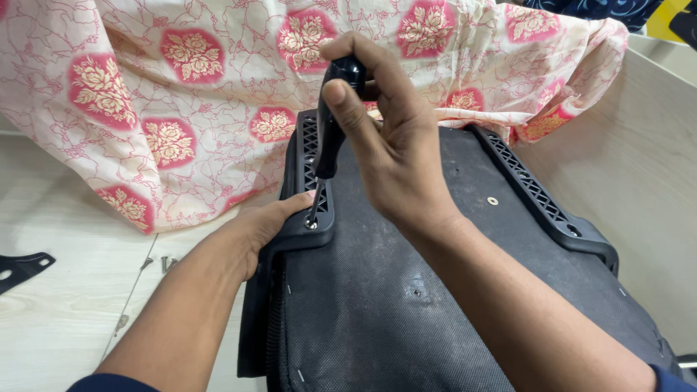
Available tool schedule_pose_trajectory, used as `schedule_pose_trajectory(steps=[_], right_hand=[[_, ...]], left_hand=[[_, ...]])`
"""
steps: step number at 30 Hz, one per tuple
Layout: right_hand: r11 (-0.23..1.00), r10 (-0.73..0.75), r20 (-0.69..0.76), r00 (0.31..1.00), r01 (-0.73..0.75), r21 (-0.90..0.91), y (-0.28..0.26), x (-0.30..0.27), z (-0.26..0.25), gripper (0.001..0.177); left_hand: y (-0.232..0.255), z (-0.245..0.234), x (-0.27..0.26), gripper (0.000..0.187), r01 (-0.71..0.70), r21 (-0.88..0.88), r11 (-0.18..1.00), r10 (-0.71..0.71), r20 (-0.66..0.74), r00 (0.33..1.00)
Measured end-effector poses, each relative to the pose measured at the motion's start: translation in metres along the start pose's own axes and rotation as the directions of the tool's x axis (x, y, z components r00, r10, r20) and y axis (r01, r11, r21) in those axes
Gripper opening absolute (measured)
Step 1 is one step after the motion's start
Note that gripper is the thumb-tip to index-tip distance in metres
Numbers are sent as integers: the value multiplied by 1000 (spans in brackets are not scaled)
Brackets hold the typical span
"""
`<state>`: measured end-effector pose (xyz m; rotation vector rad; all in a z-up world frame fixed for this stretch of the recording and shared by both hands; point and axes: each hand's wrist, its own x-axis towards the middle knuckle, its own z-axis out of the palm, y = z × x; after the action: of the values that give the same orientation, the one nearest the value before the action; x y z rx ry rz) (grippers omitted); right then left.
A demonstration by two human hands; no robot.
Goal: The person inserts a metal pole into a black plastic base and then uses a screwdriver to tighten screws into the underside of a black chair seat. The person secures the seat frame with multiple screws.
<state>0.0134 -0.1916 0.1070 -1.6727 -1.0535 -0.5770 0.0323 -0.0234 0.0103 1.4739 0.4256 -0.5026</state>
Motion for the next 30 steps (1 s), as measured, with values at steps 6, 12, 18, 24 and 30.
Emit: schedule_pose_trajectory(steps=[6,12,18,24,30], right_hand=[[984,44,14,999,-45,175,4,-1,-1,32],[991,2,-52,999,5,133,12,1,3,28],[993,-21,1,1000,21,117,11,4,3,30],[985,135,-77,988,-143,-100,11,7,10,39],[998,-28,-3,1000,28,-50,19,4,-2,30]], left_hand=[[0,-1,2,54,63,-24,998,-63,36,997],[-4,-1,4,49,47,-100,994,-40,64,997],[-3,1,6,50,89,-79,993,-79,117,990],[-4,-3,1,47,22,-135,991,0,156,988],[10,0,0,39,37,-14,999,-35,128,991]])
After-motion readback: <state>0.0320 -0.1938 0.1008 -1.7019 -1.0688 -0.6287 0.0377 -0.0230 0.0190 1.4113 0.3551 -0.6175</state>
